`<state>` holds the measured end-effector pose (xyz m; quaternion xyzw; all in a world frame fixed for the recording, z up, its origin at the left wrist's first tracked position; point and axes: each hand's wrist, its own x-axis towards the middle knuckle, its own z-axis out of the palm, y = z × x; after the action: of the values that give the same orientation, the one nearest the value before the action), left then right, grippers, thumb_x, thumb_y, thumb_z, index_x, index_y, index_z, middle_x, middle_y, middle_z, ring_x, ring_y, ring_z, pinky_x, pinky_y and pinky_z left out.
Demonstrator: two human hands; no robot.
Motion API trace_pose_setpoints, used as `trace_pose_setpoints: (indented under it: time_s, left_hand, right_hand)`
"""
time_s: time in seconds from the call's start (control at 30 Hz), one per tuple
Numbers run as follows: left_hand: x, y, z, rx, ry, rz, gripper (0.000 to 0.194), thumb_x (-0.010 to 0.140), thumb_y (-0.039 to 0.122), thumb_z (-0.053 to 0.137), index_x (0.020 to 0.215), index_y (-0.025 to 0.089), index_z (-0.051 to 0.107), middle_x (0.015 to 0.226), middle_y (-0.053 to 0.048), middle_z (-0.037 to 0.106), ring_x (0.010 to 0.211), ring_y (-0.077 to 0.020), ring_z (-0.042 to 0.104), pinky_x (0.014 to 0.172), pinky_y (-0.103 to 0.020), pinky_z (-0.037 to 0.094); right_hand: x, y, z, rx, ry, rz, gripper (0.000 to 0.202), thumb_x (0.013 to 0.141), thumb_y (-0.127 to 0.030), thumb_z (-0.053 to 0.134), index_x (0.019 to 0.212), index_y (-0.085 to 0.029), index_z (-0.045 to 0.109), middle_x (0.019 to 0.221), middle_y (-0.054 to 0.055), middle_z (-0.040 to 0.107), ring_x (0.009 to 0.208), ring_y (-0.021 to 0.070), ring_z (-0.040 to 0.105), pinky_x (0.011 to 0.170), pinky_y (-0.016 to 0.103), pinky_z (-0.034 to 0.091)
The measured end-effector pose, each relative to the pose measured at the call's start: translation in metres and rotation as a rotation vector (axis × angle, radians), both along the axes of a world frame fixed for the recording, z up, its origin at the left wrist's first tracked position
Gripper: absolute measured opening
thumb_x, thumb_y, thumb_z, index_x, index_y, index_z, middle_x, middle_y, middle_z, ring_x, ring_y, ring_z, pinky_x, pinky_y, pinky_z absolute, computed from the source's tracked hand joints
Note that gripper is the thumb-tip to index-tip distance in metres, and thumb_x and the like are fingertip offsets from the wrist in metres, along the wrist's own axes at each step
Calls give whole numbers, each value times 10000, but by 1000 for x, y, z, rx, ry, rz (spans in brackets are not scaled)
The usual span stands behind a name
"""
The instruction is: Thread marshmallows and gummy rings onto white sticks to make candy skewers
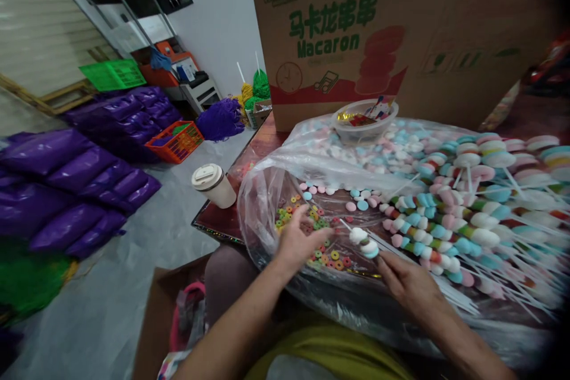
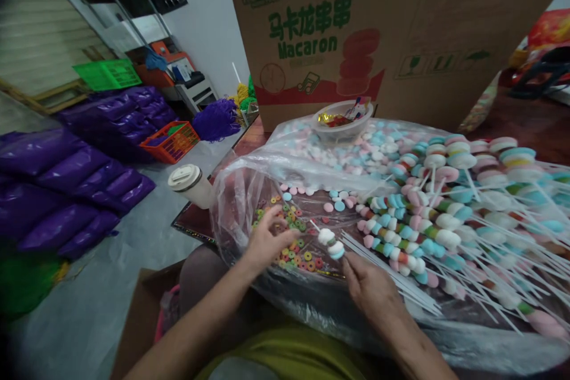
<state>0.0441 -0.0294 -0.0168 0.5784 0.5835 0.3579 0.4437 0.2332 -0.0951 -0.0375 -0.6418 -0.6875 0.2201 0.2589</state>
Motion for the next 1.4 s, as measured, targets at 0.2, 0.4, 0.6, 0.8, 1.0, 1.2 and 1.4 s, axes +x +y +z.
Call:
trace_pose_setpoints:
  time_s: [0.2, 0.4, 0.6, 0.8, 1.0, 1.2, 1.4]
  left_hand:
    - [-28, 11, -15, 307, 796, -302, 161, 758, 260, 487, 691, 197, 618, 760, -36, 578, 779, -174, 517, 737, -289, 380]
    - [-18, 12, -19, 388, 877, -364, 130, 741, 225, 486, 754, 213, 614, 773, -27, 580, 737, -167, 514, 677, -276, 371]
    - [-17, 12, -13, 445, 859, -337, 148, 752, 235, 483, 745, 211, 629, 837, -35, 589, 813, -182, 506, 720, -299, 350]
    - [-18, 10, -12, 458, 945, -464, 198, 769, 319, 474, 772, 250, 659, 840, -41, 574, 788, -192, 488, 679, -314, 339]
    - [-19, -3, -22, 550, 974, -313, 222, 802, 310, 446, 739, 210, 634, 804, -43, 571, 785, -192, 472, 700, -328, 327]
    - [-15, -8, -28, 525, 847, -254, 111, 733, 218, 520, 731, 212, 630, 839, -28, 593, 796, -184, 492, 727, -330, 338]
    - [-10, 0, -13, 346, 433, -127, 94, 696, 186, 518, 657, 169, 602, 687, -5, 601, 679, -131, 533, 662, -253, 400]
  right_hand:
    - [-17, -13, -14, -71, 7, 23, 265, 805, -307, 283, 738, -204, 519, 586, 26, 575, 516, 144, 509, 524, 242, 390]
    - [-25, -16, -10, -49, 7, 72, 258, 815, -263, 293, 700, -208, 518, 673, 56, 611, 635, 165, 564, 589, 258, 385]
    - [-26, -21, -8, -112, -67, 70, 258, 818, -226, 270, 746, -208, 517, 673, 43, 615, 629, 164, 567, 584, 262, 361]
    - [-22, -21, -8, -132, -124, 12, 269, 825, -233, 263, 789, -202, 527, 733, 65, 631, 699, 188, 587, 603, 275, 359]
    - [-21, -23, -12, -125, -84, 37, 272, 824, -238, 266, 768, -206, 530, 700, 54, 626, 657, 173, 579, 586, 265, 359]
    - [-25, -23, -11, -163, -116, 54, 287, 822, -226, 251, 774, -202, 533, 683, 54, 625, 659, 174, 573, 603, 273, 356]
    - [-24, -25, -9, -156, -120, 60, 278, 825, -221, 263, 814, -198, 540, 713, 51, 637, 691, 181, 583, 616, 273, 355]
